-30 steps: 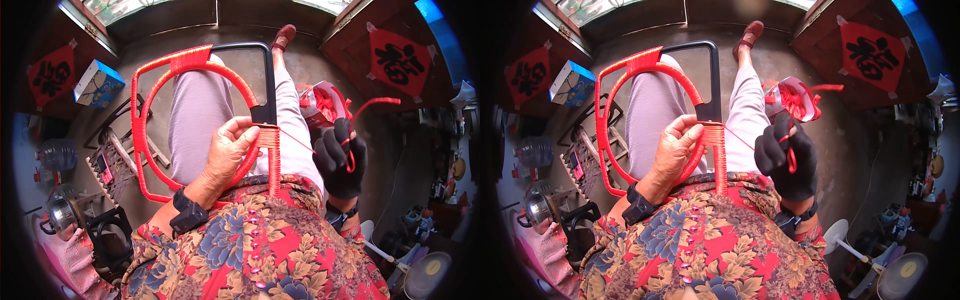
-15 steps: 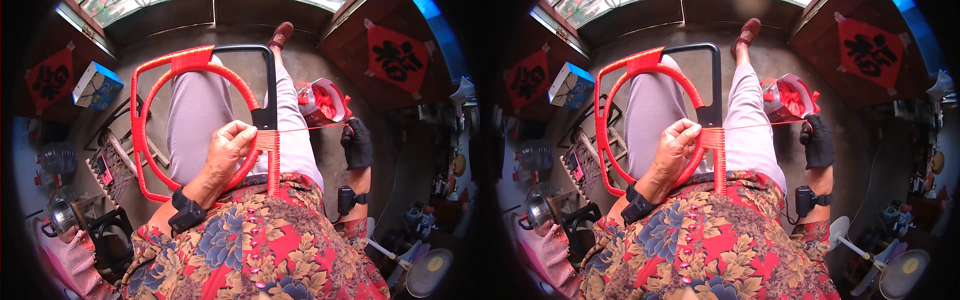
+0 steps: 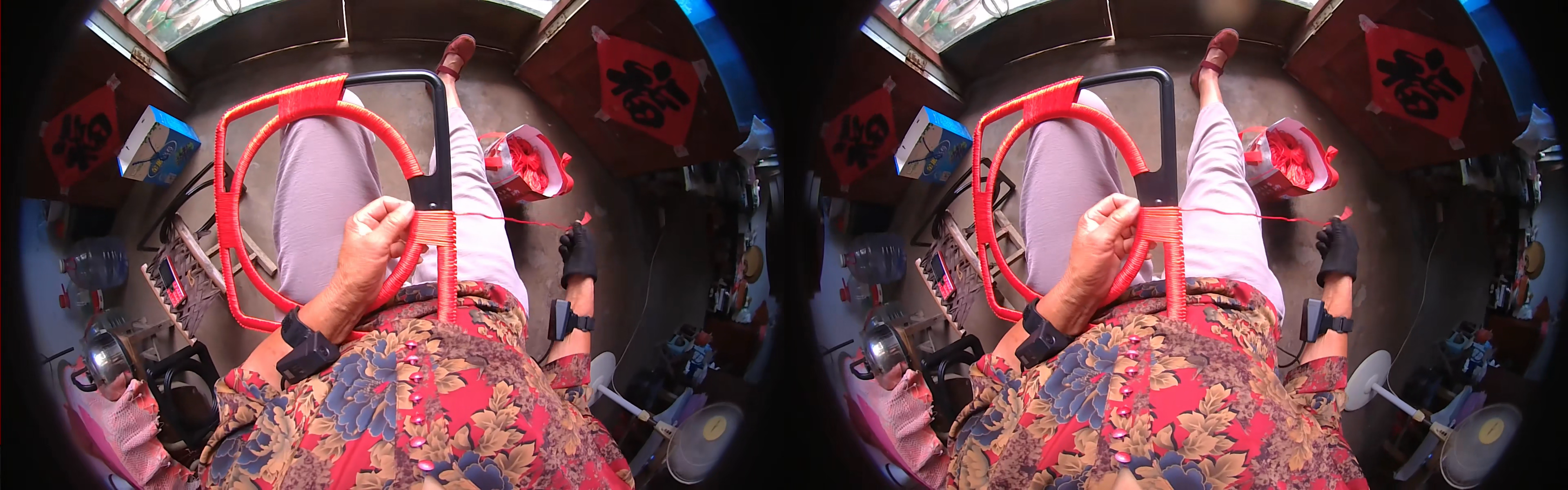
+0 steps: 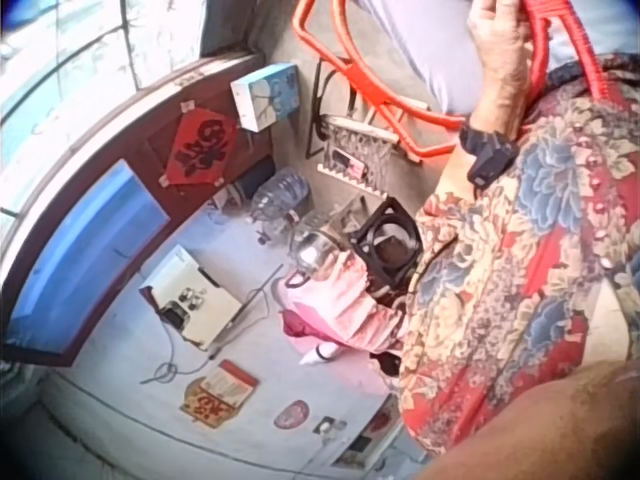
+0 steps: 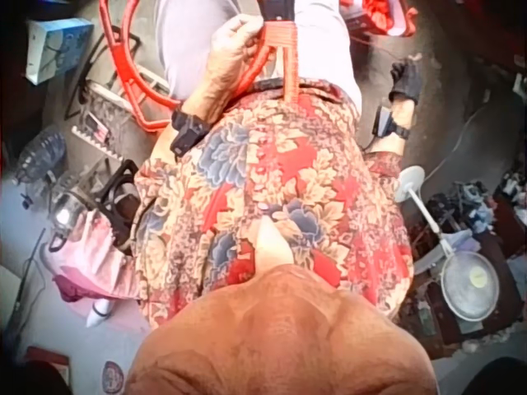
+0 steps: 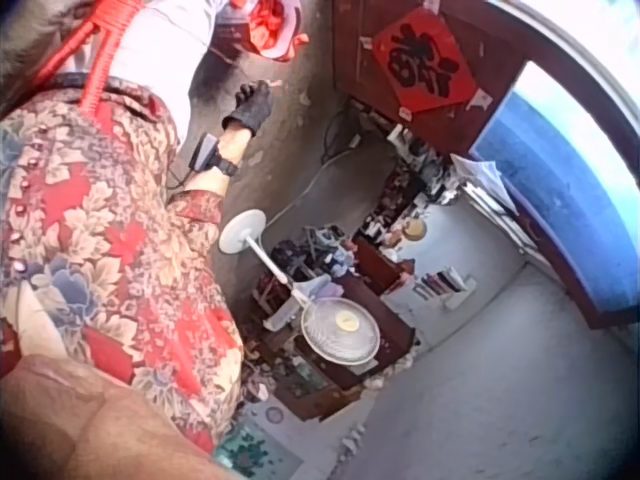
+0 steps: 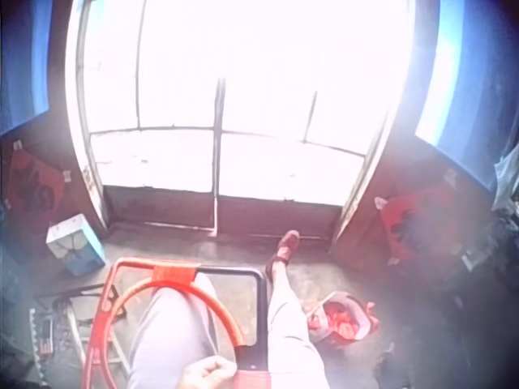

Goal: Wrapping red plastic cord around a black square chair frame.

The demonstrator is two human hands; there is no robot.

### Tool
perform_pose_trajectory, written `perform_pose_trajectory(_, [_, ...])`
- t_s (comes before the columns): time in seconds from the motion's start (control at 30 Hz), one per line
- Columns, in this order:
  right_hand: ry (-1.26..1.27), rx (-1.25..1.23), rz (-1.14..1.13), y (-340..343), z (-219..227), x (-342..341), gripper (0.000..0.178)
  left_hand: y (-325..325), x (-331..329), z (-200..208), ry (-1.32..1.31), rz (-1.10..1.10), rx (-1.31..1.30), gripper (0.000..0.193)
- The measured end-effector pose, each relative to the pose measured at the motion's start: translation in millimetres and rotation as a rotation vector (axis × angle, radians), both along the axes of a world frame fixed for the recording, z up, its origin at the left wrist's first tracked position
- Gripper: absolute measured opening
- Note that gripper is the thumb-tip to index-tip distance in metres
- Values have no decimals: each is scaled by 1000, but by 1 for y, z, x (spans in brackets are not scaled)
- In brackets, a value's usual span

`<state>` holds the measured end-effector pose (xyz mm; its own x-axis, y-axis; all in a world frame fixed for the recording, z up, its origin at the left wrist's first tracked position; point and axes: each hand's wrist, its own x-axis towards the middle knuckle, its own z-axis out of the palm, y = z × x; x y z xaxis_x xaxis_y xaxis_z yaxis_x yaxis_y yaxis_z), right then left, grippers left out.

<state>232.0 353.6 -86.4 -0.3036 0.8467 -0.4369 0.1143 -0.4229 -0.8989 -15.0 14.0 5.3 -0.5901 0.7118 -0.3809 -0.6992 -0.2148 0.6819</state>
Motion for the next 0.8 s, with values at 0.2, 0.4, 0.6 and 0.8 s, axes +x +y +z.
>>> perform_pose_trajectory(0.2, [-215,245,791,-57,58,-60,11,2,1,1,7,62,-15,15])
perform_pose_trajectory(0.4, [148,-7,79,-6,16,-34,18,-2,-1,0,45,102,-34,13])
perform_pose_trajectory(0.6, [173,156,189,-39,85,-59,21,-3,4,15,473,323,-177,13])
perform_pose_trajectory(0.8, [235,-21,744,-158,161,-143,26,-2,13,27,682,144,-82,26])
